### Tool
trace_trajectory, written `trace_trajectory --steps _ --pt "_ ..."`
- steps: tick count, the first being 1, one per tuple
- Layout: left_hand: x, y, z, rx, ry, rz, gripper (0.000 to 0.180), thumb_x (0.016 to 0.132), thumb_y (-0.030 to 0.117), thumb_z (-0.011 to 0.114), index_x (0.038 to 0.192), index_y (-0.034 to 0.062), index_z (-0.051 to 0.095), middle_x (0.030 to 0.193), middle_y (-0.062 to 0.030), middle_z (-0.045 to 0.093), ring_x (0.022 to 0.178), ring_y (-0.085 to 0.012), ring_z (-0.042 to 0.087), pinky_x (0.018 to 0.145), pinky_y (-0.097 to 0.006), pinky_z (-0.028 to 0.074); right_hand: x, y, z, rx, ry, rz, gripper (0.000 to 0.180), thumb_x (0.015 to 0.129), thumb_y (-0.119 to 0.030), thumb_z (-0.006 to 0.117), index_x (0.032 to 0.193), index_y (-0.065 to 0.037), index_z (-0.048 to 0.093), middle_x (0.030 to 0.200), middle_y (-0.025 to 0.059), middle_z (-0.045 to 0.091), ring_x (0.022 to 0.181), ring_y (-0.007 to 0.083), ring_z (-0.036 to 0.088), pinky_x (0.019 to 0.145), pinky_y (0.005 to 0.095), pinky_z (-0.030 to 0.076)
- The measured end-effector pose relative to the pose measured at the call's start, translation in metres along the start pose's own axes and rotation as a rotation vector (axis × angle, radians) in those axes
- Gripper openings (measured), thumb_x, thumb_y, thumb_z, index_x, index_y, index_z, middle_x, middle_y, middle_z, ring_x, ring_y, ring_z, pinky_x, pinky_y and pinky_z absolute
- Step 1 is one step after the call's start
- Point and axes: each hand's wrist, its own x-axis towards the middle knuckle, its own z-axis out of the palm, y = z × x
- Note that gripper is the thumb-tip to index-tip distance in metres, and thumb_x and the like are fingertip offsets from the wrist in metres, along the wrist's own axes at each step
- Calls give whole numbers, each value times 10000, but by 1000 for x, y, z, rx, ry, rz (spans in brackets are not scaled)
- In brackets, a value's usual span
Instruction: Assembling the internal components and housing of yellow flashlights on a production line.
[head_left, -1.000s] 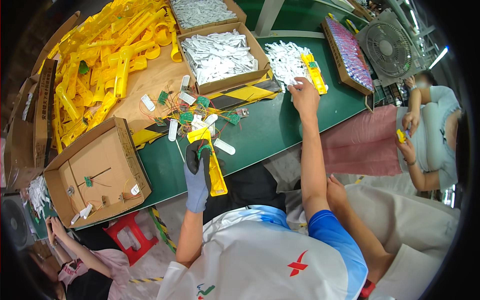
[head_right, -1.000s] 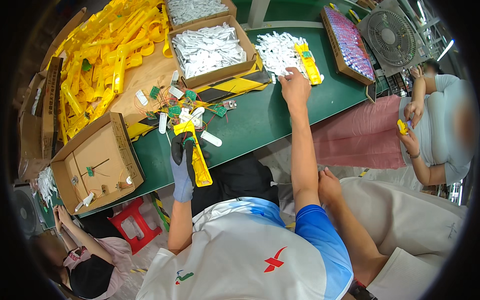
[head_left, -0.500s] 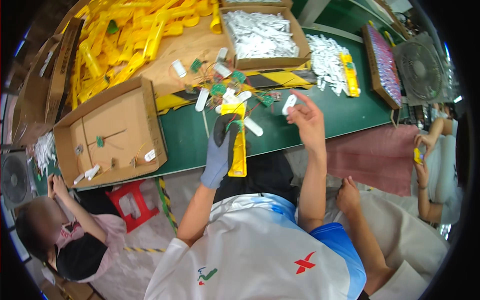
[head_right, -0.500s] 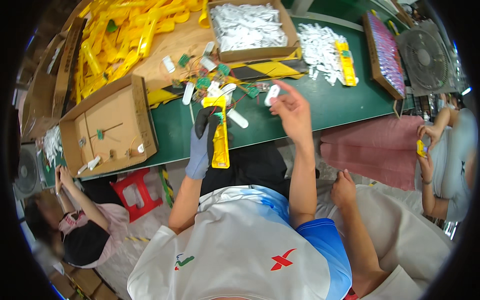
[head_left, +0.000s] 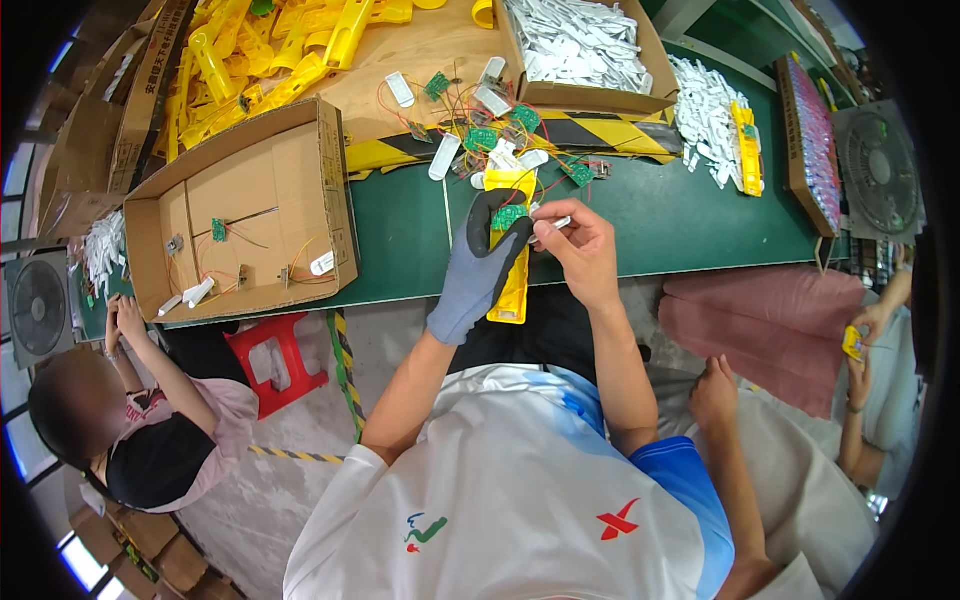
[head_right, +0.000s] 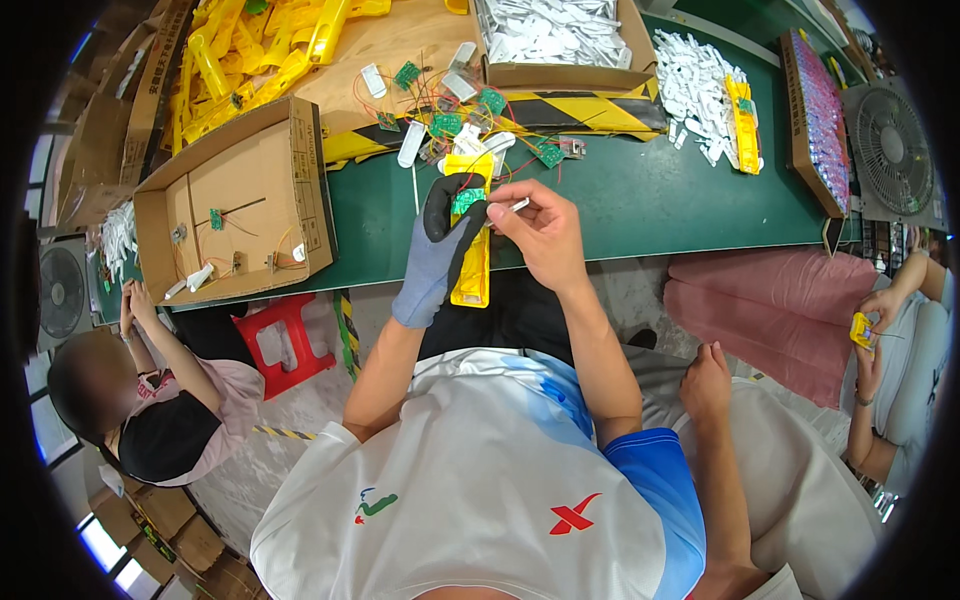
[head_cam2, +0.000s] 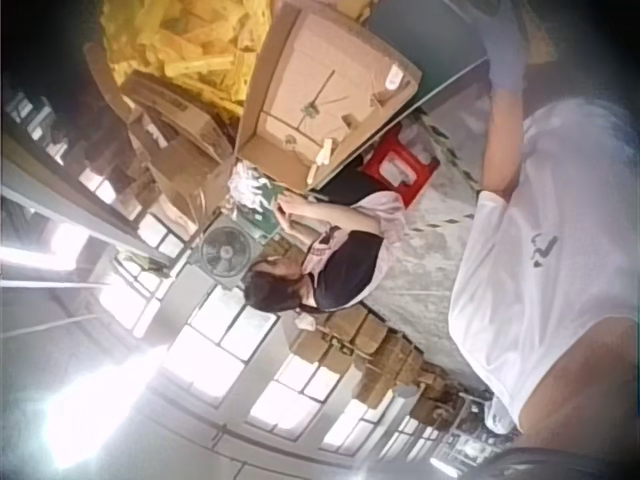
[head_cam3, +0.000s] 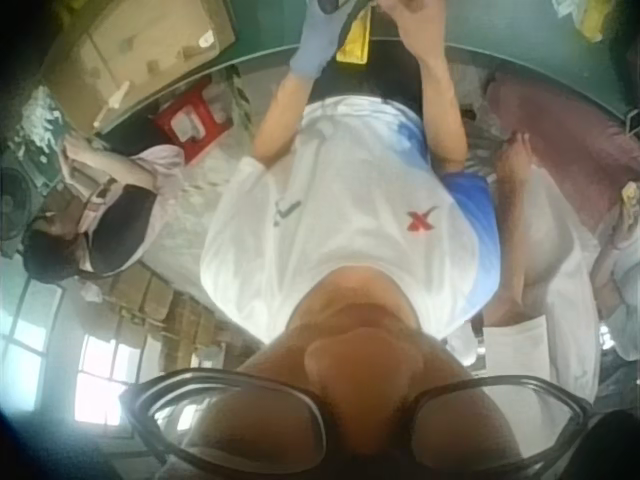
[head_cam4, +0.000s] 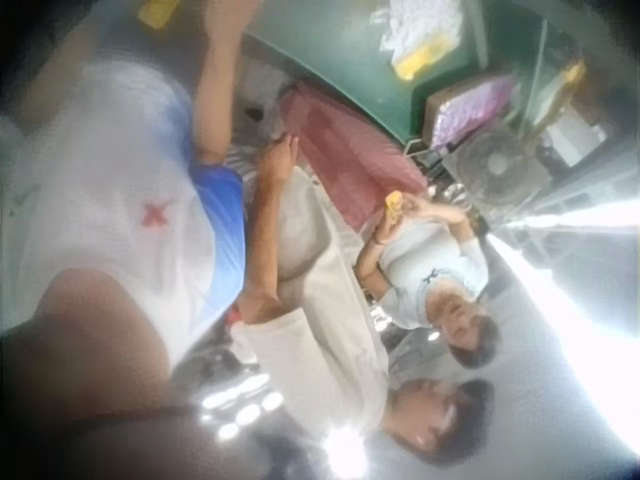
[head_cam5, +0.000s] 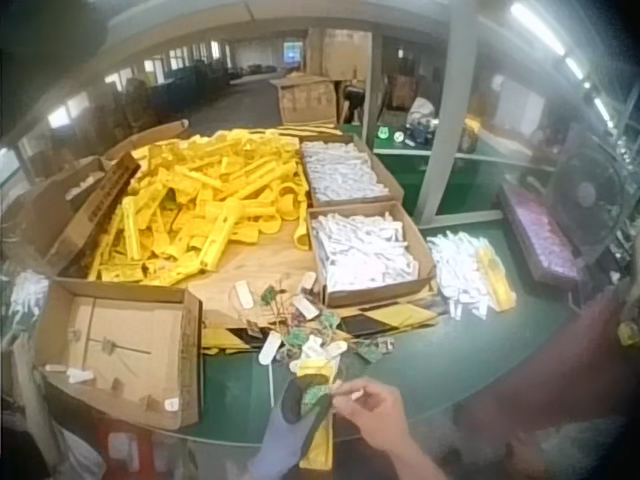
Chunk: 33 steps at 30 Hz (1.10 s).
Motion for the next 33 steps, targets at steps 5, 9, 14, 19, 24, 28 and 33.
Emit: trace_trajectory --steps 5,9,14,19,24,28,33 --pt "0 1 7 -38 51 -18 332 887 42 622 1203 17 525 1049 -72 584 906 -103 540 771 -258 467 -3 -5 8 53 173 61 388 818 19 719 1173 14 562 890 62 663 811 89 634 747 221 525" --pt "-1 1 14 -31 9 0 361 870 25 635 1214 25 527 1049 -73 597 918 -105 556 784 -259 473 -4 -6 10 69 331 41 422 793 47 728 1177 24 557 915 74 673 827 109 652 794 233 532" --pt "-5 -5 12 16 144 17 396 853 26 661 1230 27 540 1101 -85 609 987 -146 578 842 -277 477 -6 5 19 147 357 31 419 844 18 680 1251 23 580 1006 76 682 862 102 643 798 253 528" --pt "-11 2 14 231 101 109 375 884 28 614 1244 -13 515 1159 -99 580 1062 -183 545 937 -296 431 -10 3 9 60 261 96 359 864 -50 689 1205 35 614 952 75 685 839 89 632 774 238 518" --pt "-8 -1 22 164 95 110 293 971 126 494 1228 -10 521 1126 -117 583 1017 -183 544 898 -313 428 -13 -14 -5 -39 159 150 334 842 -70 716 1140 58 636 928 101 692 826 110 648 786 249 521" --pt "-10 -5 19 277 90 105 335 942 75 453 1256 -33 498 1162 -171 582 1059 -247 562 917 -349 438 -18 -21 -1 -166 170 148 359 833 -65 721 1147 80 624 963 138 702 855 143 671 792 285 541" --pt "-9 -8 19 275 94 138 354 905 -7 439 1255 -26 488 1153 -182 591 1054 -278 585 902 -372 450 -15 -16 -3 -140 161 172 377 824 -45 717 1166 79 618 997 159 704 892 165 675 819 294 536"
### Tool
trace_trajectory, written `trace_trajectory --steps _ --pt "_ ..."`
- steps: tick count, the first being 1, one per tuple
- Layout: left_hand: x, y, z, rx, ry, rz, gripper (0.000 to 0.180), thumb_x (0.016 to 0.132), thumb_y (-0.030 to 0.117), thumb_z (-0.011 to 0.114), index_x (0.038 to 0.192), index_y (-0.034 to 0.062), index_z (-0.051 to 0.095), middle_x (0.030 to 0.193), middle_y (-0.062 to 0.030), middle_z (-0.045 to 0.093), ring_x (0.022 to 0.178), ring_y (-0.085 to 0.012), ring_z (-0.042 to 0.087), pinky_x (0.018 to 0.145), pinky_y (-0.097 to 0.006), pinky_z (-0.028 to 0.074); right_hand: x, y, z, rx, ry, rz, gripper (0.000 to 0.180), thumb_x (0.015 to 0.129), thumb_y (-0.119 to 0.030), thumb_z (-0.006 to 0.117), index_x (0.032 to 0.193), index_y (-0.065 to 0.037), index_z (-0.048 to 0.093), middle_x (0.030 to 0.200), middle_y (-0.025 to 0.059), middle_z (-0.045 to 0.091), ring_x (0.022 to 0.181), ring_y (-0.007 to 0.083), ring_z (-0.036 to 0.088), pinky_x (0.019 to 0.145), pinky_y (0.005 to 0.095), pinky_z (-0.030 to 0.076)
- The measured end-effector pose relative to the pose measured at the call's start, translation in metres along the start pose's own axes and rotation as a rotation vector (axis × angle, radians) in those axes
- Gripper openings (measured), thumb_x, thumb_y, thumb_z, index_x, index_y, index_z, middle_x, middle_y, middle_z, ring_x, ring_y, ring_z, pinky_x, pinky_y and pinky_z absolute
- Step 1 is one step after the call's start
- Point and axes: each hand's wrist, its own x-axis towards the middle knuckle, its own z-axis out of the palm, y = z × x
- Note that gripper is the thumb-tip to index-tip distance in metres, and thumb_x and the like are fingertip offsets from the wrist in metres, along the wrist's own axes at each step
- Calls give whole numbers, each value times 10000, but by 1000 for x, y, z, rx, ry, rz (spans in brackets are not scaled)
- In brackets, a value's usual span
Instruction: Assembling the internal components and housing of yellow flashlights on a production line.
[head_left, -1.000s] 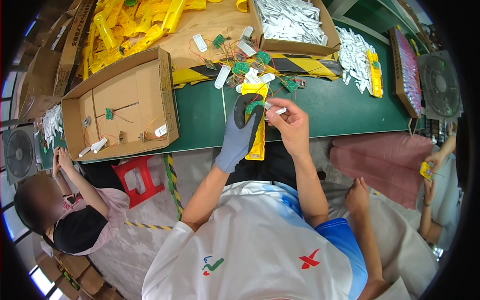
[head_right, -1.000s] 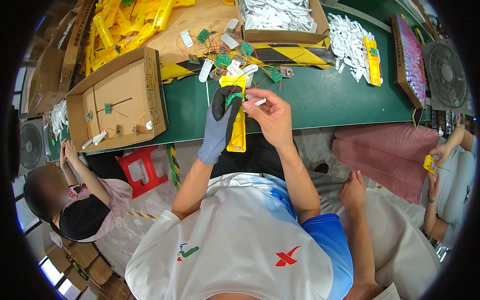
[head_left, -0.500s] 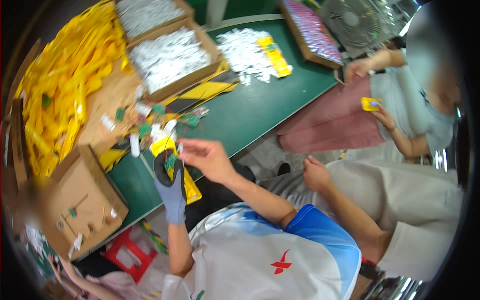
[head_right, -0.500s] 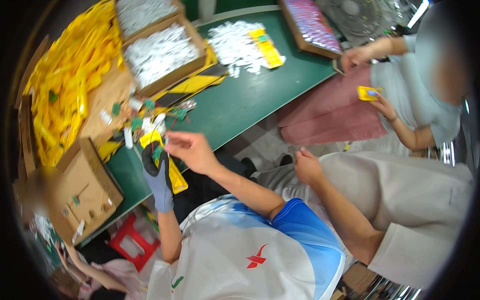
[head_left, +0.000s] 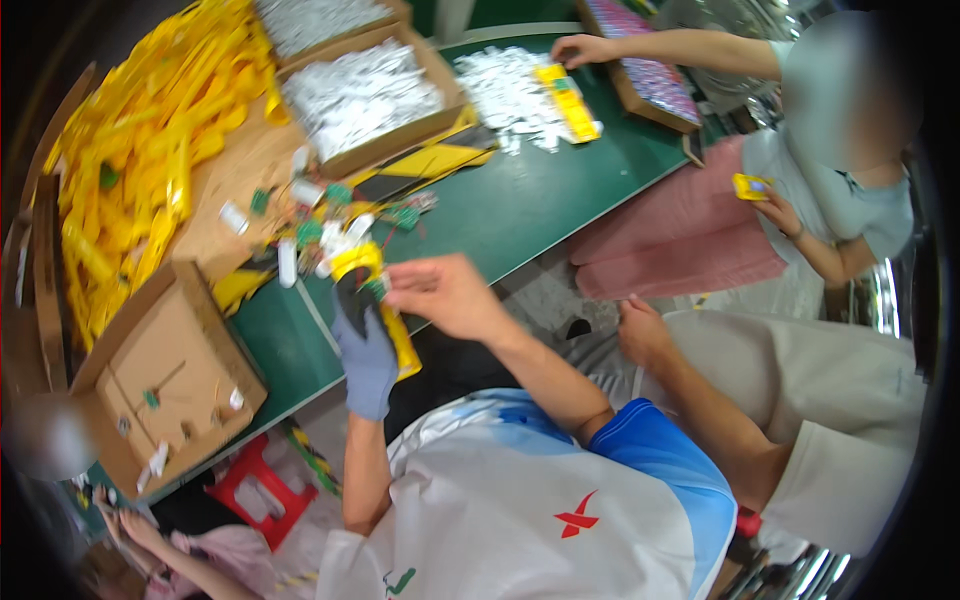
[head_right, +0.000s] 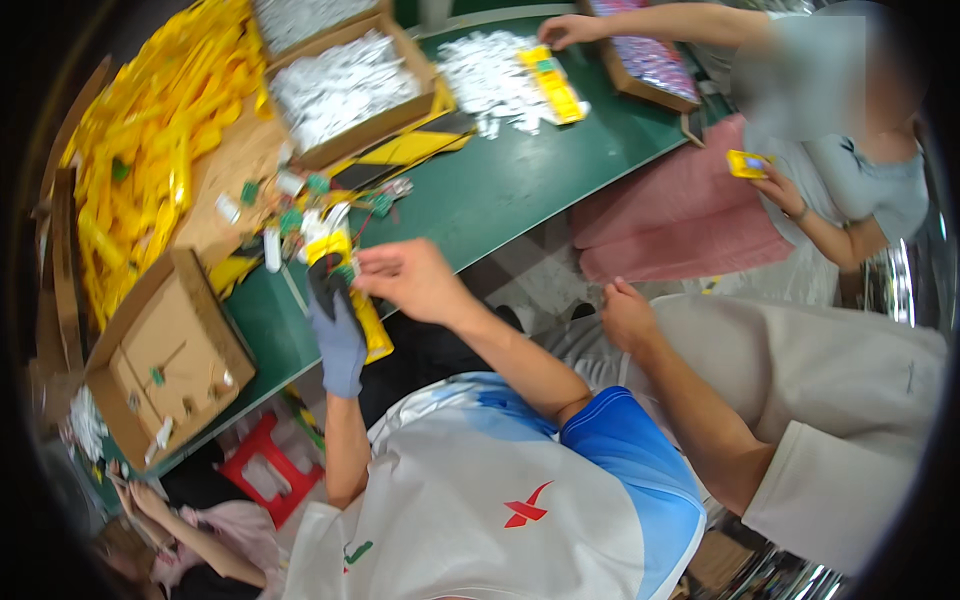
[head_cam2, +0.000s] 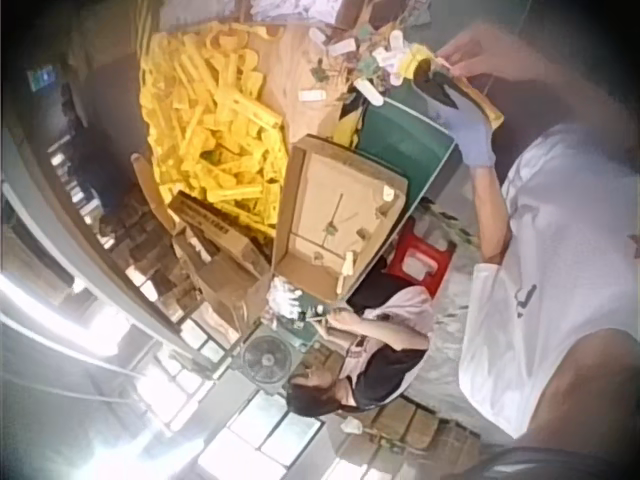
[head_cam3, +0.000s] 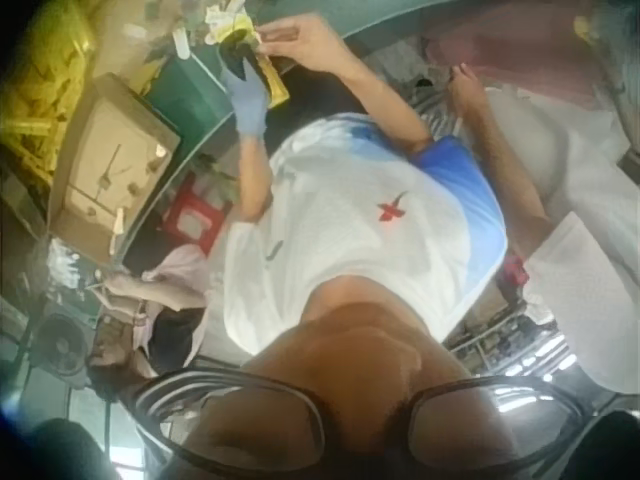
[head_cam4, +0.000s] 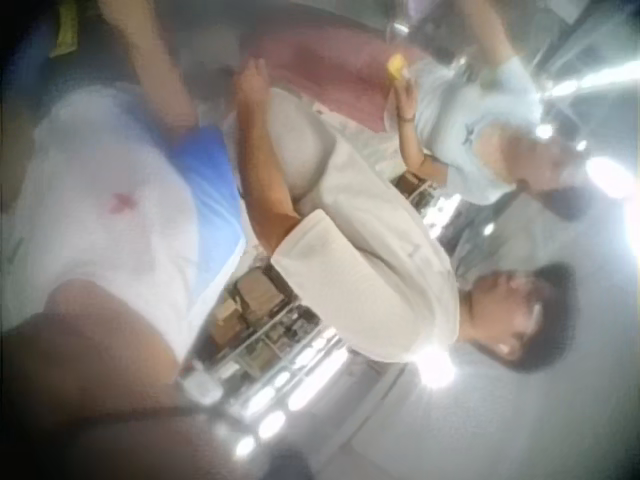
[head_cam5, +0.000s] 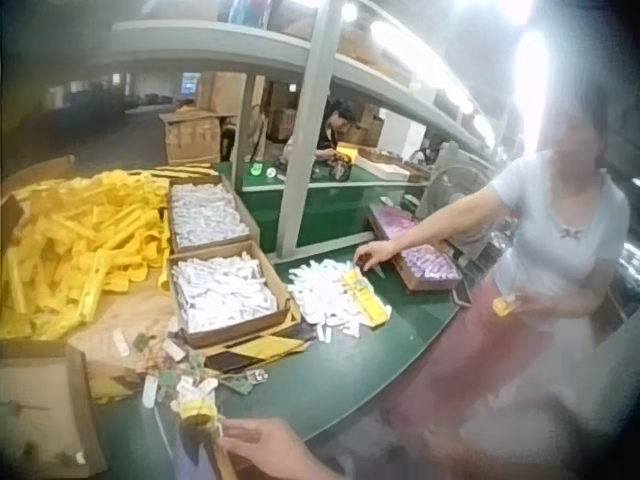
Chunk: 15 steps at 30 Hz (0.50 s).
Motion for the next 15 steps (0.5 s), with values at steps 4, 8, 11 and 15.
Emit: trace_trajectory --steps 4,8,11,15 --pt "4 1 2 26 -30 101 332 880 10 465 1209 -14 507 1031 -224 612 959 -368 613 829 -396 473 -4 1 -1 40 -15 -20 386 839 -12 690 1208 64 604 1058 132 695 932 152 663 855 284 524" --pt "5 6 -2 -20 -63 10 323 868 11 483 1190 -1 509 1004 -213 619 913 -348 627 772 -388 491 -9 -7 12 -1 8 1 386 863 5 665 1236 64 585 1074 129 690 945 134 654 853 268 525" --pt "3 -4 -3 -84 -54 -13 319 873 17 490 1191 -2 506 1010 -210 619 902 -344 628 765 -391 493 -13 -7 17 -49 29 15 381 872 4 657 1241 63 582 1084 128 686 945 123 649 844 256 524" --pt "3 2 -4 -76 -58 -52 320 878 25 492 1197 -5 501 1004 -209 618 891 -343 626 764 -398 491 -11 2 11 -60 10 4 371 873 -2 660 1234 55 593 1046 114 693 905 112 648 811 243 522"
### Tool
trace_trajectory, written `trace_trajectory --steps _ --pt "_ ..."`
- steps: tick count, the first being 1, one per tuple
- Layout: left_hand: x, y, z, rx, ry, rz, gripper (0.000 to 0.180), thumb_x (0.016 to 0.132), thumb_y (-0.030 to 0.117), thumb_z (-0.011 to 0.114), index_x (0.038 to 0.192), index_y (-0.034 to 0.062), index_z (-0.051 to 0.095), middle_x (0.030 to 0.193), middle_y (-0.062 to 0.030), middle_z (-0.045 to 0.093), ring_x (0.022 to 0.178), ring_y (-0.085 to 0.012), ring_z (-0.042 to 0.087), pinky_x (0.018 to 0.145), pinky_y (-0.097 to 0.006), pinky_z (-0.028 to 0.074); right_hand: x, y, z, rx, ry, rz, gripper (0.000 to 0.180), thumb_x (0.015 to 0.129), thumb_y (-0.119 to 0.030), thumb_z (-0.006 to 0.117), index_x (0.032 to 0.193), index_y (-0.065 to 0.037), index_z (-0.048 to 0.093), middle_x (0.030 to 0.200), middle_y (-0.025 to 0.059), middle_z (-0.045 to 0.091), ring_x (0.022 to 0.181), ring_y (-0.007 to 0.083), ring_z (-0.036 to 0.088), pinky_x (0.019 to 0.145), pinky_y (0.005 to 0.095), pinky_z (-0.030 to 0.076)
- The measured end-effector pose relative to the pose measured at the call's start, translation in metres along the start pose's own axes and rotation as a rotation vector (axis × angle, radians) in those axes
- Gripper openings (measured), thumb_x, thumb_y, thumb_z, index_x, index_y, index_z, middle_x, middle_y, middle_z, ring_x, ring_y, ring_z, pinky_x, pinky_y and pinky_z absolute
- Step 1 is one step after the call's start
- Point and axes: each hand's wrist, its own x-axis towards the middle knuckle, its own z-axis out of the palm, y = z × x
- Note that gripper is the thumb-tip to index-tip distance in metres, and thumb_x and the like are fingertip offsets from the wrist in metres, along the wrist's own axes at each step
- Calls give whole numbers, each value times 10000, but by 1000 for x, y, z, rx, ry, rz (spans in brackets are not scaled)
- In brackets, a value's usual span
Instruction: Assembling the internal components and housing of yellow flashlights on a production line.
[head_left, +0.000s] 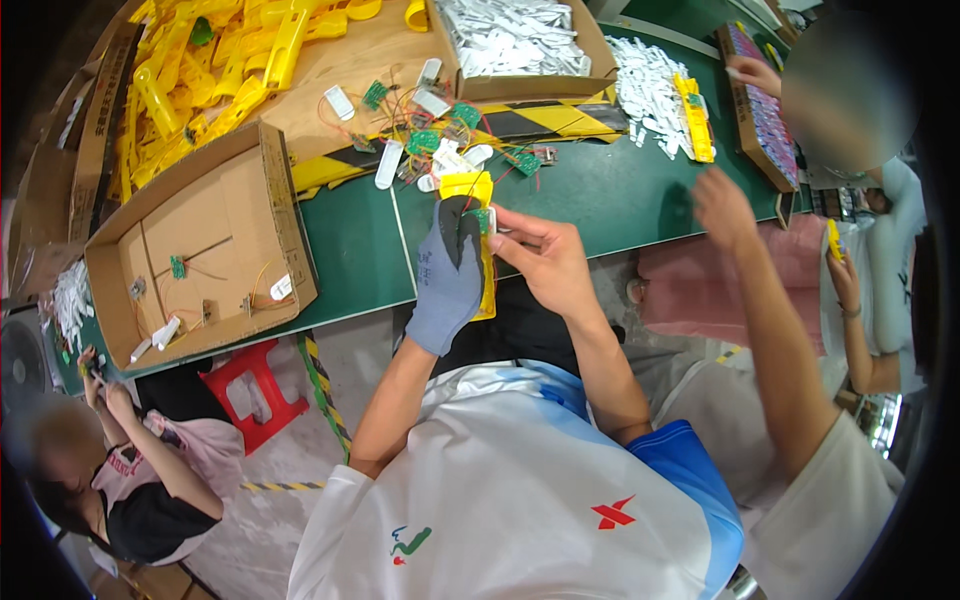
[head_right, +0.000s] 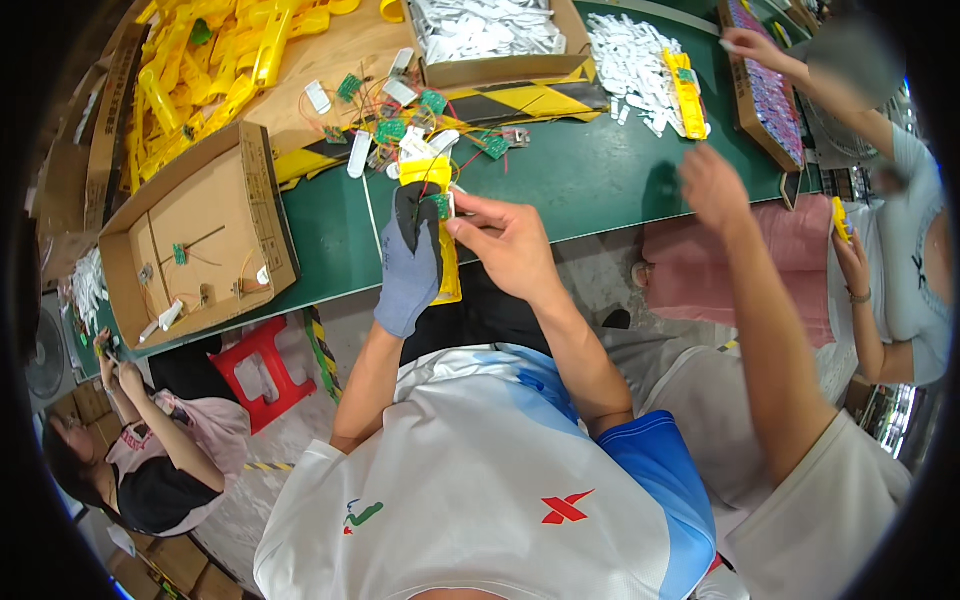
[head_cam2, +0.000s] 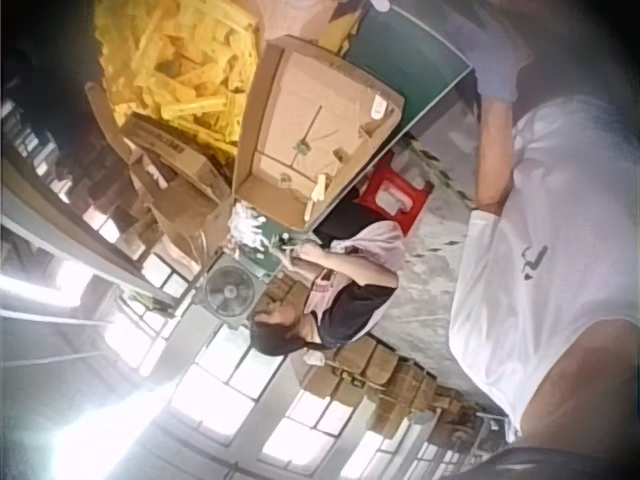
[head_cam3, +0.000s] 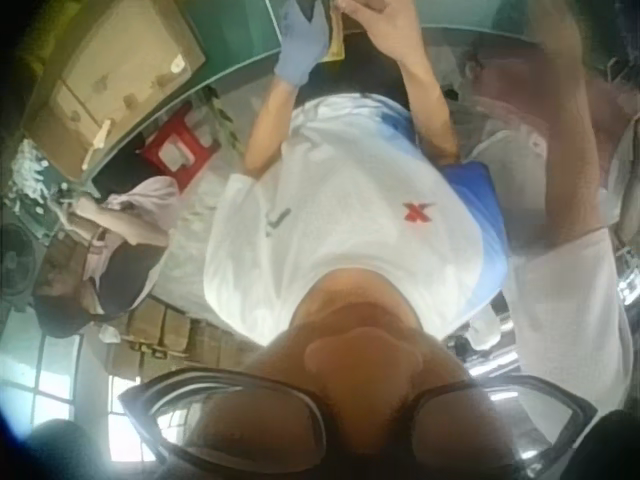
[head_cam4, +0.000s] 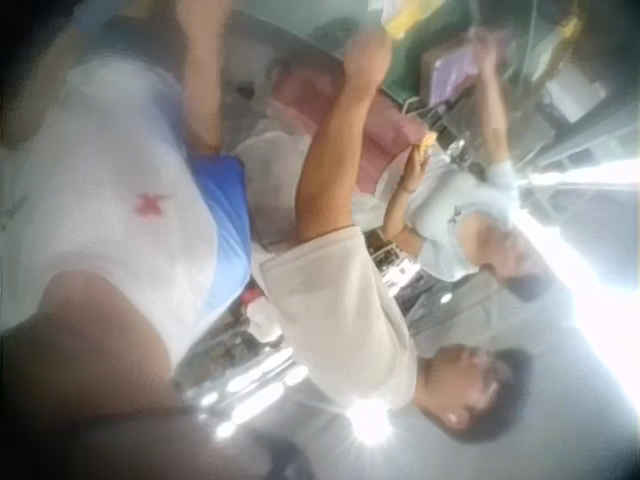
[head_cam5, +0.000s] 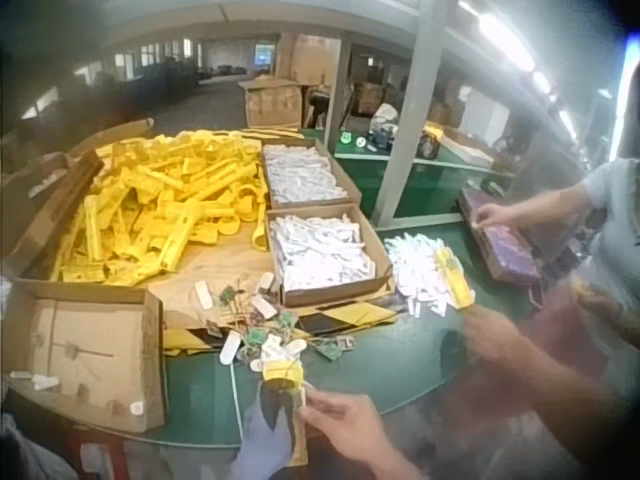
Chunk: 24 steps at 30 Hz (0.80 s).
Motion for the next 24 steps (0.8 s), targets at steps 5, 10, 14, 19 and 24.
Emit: trace_trajectory --steps 5,10,14,19,24 --pt "3 -1 1 115 -9 113 255 909 70 487 1150 -7 522 1005 -232 616 910 -418 607 748 -431 485 6 -1 -5 46 30 29 355 865 -17 676 1202 64 602 991 122 691 826 108 652 746 239 530" --pt "4 1 2 123 -4 104 229 929 91 485 1133 -5 527 992 -233 611 900 -420 605 742 -435 481 10 -12 -10 -6 -14 108 341 867 -50 689 1174 69 601 957 117 678 799 116 660 711 232 540" --pt "1 -6 2 121 20 143 229 929 95 486 1132 -4 526 995 -227 610 899 -412 604 744 -434 481 5 -9 -6 -2 -26 172 344 880 -49 674 1188 79 589 983 117 667 786 115 660 705 228 540" --pt "1 -1 2 104 6 113 243 920 98 493 1140 -3 519 1003 -225 602 898 -412 602 752 -434 484 2 3 -5 -63 -30 -68 327 890 -18 643 1207 53 608 1043 98 658 823 116 656 710 230 547" --pt "5 -3 2 94 -19 108 279 895 79 502 1162 -4 504 1012 -231 592 909 -416 596 771 -426 488 -1 -1 3 -301 22 -266 295 891 0 630 1182 51 625 1084 104 652 867 118 642 729 230 543"
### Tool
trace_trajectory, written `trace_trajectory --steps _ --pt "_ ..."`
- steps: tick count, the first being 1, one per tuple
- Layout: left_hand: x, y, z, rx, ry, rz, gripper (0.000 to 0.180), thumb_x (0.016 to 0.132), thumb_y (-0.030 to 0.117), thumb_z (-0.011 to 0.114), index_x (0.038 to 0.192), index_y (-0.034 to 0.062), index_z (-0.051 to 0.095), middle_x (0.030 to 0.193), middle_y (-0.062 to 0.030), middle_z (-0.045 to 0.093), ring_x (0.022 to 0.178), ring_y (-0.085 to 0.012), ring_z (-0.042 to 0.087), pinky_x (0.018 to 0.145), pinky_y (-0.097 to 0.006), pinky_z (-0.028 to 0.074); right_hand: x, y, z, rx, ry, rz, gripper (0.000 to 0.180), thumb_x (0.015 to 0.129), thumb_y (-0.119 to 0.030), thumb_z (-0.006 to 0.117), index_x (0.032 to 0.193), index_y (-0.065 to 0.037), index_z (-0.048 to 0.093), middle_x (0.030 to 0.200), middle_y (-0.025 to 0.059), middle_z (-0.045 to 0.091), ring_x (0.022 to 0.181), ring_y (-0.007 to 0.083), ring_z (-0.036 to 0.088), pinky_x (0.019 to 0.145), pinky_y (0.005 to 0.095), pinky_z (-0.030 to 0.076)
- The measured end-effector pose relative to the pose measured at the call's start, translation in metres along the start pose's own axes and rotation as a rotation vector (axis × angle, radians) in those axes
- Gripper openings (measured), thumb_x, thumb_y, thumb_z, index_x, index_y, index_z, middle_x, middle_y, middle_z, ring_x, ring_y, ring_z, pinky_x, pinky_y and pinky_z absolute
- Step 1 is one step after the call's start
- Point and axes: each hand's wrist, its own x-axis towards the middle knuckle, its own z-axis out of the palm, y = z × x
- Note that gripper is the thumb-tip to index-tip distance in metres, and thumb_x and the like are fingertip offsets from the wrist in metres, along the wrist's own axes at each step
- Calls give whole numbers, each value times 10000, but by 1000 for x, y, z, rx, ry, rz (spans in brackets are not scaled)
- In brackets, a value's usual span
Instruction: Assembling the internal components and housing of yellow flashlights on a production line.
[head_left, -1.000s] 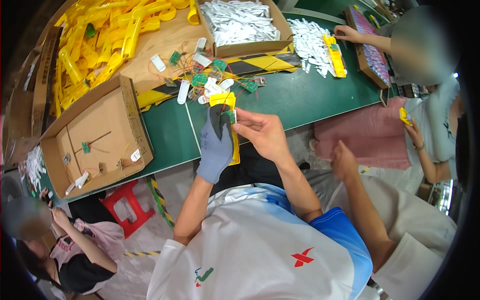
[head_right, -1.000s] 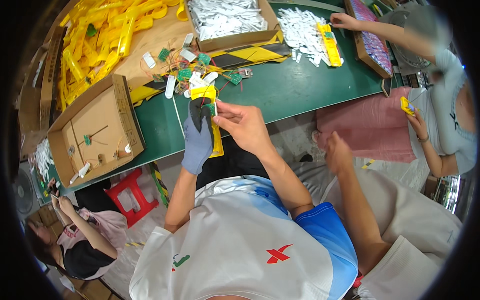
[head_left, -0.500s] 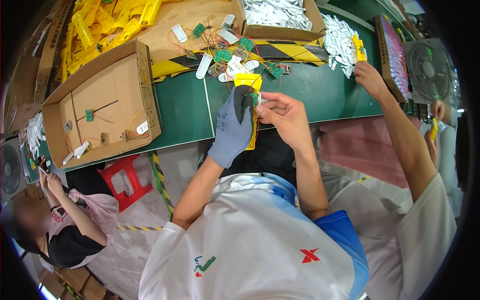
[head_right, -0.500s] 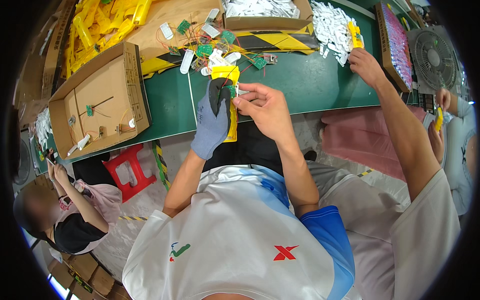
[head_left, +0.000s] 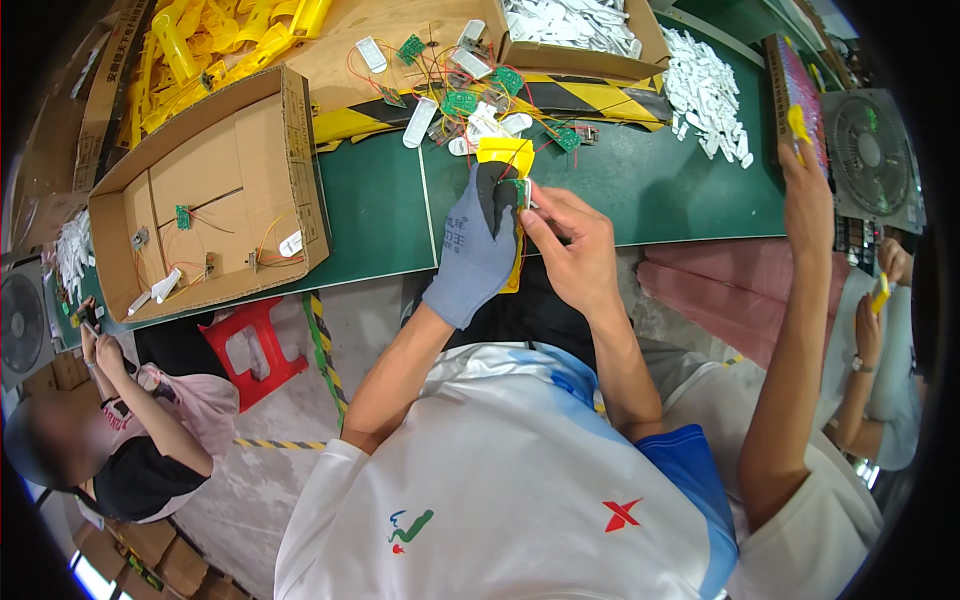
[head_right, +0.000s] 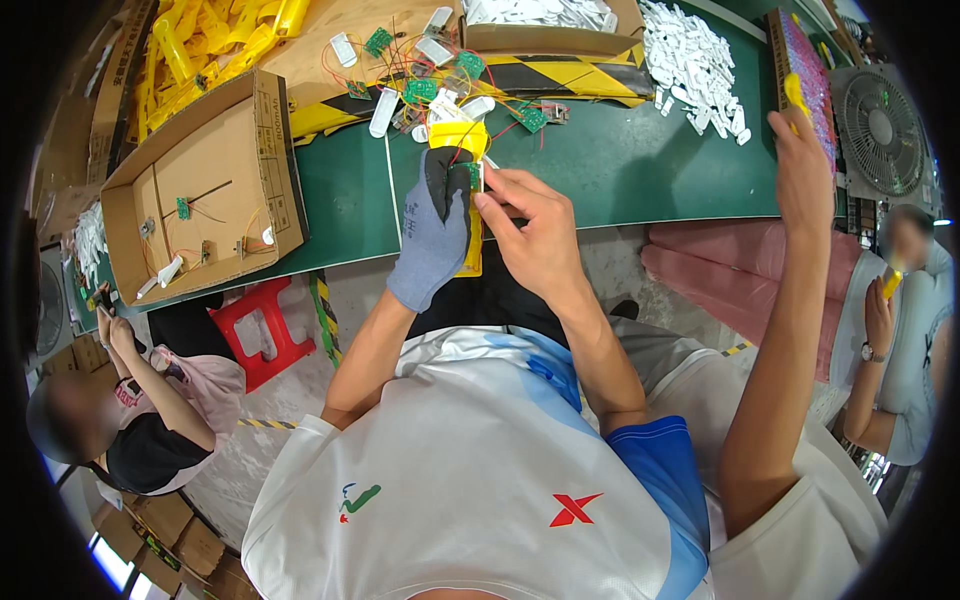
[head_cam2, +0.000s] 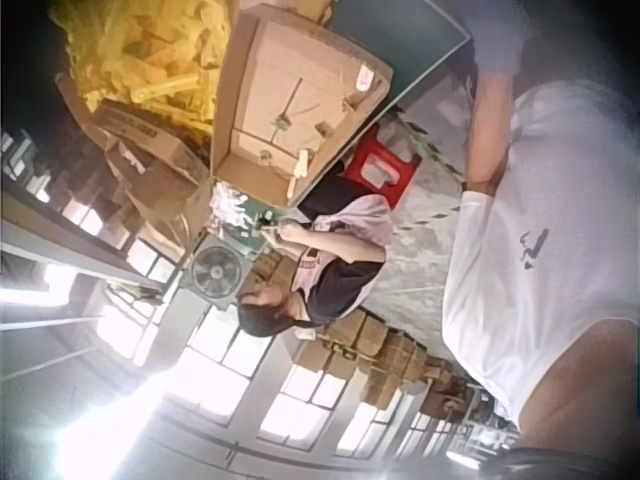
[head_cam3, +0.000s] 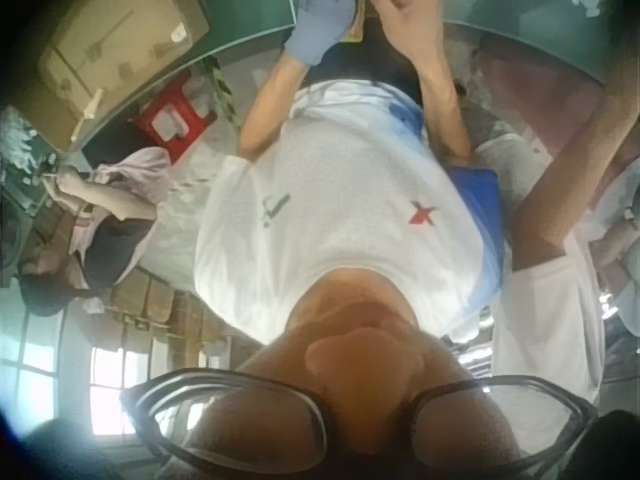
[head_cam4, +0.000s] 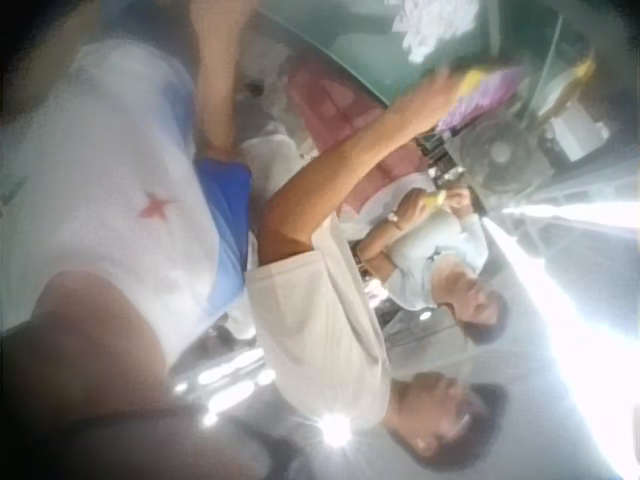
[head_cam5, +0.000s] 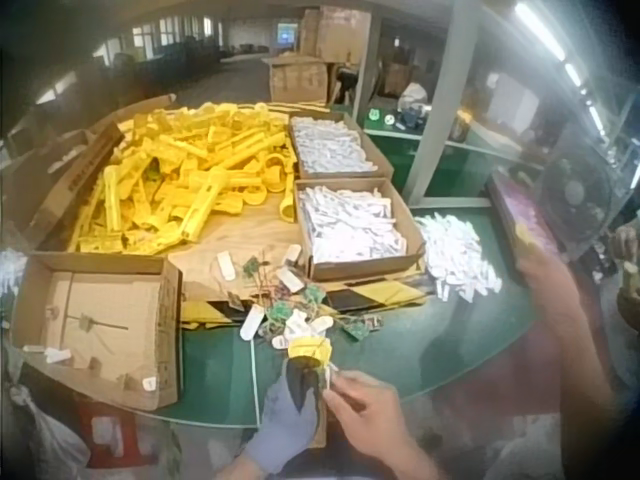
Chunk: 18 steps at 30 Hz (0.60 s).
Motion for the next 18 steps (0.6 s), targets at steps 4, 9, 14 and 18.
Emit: trace_trajectory --steps 4,9,14,18 --pt "-3 -5 -2 -12 18 1 297 866 59 511 1156 -6 509 1027 -225 586 917 -406 595 775 -421 489 -1 4 6 103 41 95 299 896 4 621 1191 58 615 1125 111 638 914 109 621 741 229 540" --pt "-6 -5 0 43 82 140 173 925 40 513 1091 -4 542 930 -146 589 795 -241 605 694 -342 489 -6 2 9 139 69 88 307 905 -1 612 1206 60 603 1136 108 622 919 105 612 749 220 535" --pt "-7 -8 -1 81 55 166 188 909 26 525 1094 -5 545 934 -153 588 800 -255 614 700 -343 491 -6 4 8 123 51 53 303 918 -8 597 1215 56 599 1126 94 616 907 99 609 744 210 534" --pt "-7 -7 2 109 43 119 279 842 10 527 1121 7 535 1016 -214 579 909 -399 592 767 -423 487 -3 -2 9 -95 96 -99 282 883 5 616 1158 70 620 1111 155 613 883 195 650 741 263 530"
